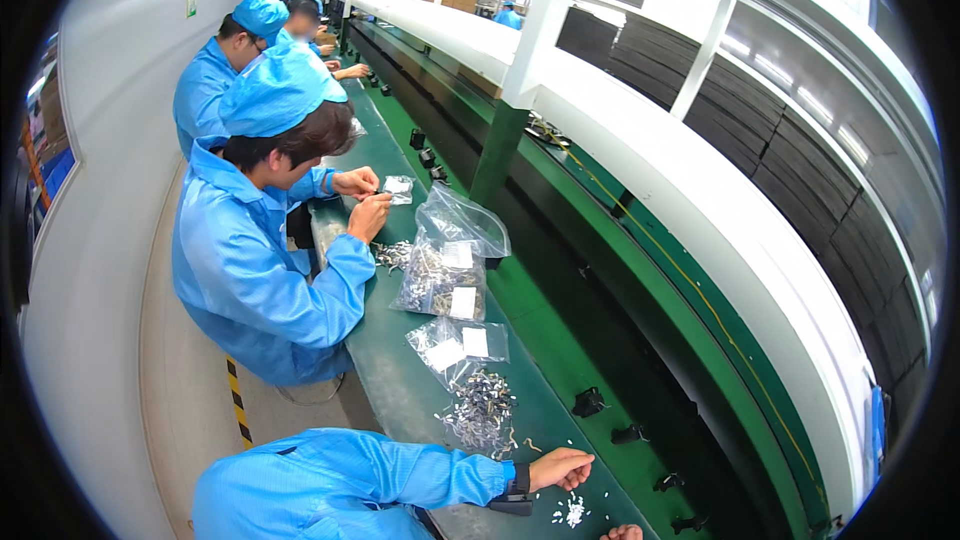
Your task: Assemble small plastic components and fasteners on an assembly line.
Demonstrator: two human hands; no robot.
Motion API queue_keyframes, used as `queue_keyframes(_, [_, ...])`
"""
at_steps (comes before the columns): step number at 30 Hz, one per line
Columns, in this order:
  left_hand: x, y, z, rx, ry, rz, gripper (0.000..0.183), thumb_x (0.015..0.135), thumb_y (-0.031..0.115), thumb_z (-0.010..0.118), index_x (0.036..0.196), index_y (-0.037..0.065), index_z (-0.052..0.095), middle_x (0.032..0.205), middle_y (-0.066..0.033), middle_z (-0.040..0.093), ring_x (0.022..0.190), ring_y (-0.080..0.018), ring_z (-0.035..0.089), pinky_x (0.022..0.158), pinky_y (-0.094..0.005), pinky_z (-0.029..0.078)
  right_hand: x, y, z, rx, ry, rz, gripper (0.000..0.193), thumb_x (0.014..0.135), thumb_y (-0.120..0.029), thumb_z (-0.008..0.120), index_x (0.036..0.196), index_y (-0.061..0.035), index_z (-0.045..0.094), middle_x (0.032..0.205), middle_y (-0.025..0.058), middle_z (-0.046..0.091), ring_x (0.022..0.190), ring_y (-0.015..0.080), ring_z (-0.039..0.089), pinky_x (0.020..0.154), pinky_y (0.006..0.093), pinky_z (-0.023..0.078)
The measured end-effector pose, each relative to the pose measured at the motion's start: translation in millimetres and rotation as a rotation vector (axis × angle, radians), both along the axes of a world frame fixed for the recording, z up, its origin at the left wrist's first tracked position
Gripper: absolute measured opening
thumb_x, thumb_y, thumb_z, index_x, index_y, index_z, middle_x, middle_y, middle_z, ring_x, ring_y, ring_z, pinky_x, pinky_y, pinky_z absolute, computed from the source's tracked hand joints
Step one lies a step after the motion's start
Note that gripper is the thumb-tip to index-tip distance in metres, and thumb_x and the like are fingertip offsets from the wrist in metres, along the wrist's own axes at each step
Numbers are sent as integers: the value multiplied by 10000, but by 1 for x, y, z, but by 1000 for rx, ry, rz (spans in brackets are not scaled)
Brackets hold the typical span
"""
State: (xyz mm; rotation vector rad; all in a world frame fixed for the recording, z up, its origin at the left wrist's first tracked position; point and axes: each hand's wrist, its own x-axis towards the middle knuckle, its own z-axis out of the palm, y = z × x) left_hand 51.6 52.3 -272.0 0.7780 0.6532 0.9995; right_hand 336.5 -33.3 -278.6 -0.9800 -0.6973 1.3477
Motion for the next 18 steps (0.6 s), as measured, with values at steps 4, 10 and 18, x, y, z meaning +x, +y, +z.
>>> queue_keyframes(4, [9,9,-15,31,54,21,446,1064,482,536,823,114,611,752,24,597,588,-66,551,520,-237,487,4,9,-13,19,2,-36,172,1048,-234,625,1069,-65,651,920,62,641,820,192,592,746,341,496])
queue_keyframes(10, [8,13,-22,80,83,51,458,1070,472,531,823,96,614,750,9,601,566,-73,553,511,-242,510,5,17,-19,-117,-113,-144,217,1014,-306,675,994,-90,684,774,41,643,566,136,514,465,262,346])
queue_keyframes(18, [8,10,-22,51,77,-2,381,1080,384,556,868,75,628,787,-2,634,620,-85,590,565,-251,527,-8,12,-16,31,-438,-138,226,989,-159,694,1126,20,691,1012,99,697,839,209,651,745,338,539])
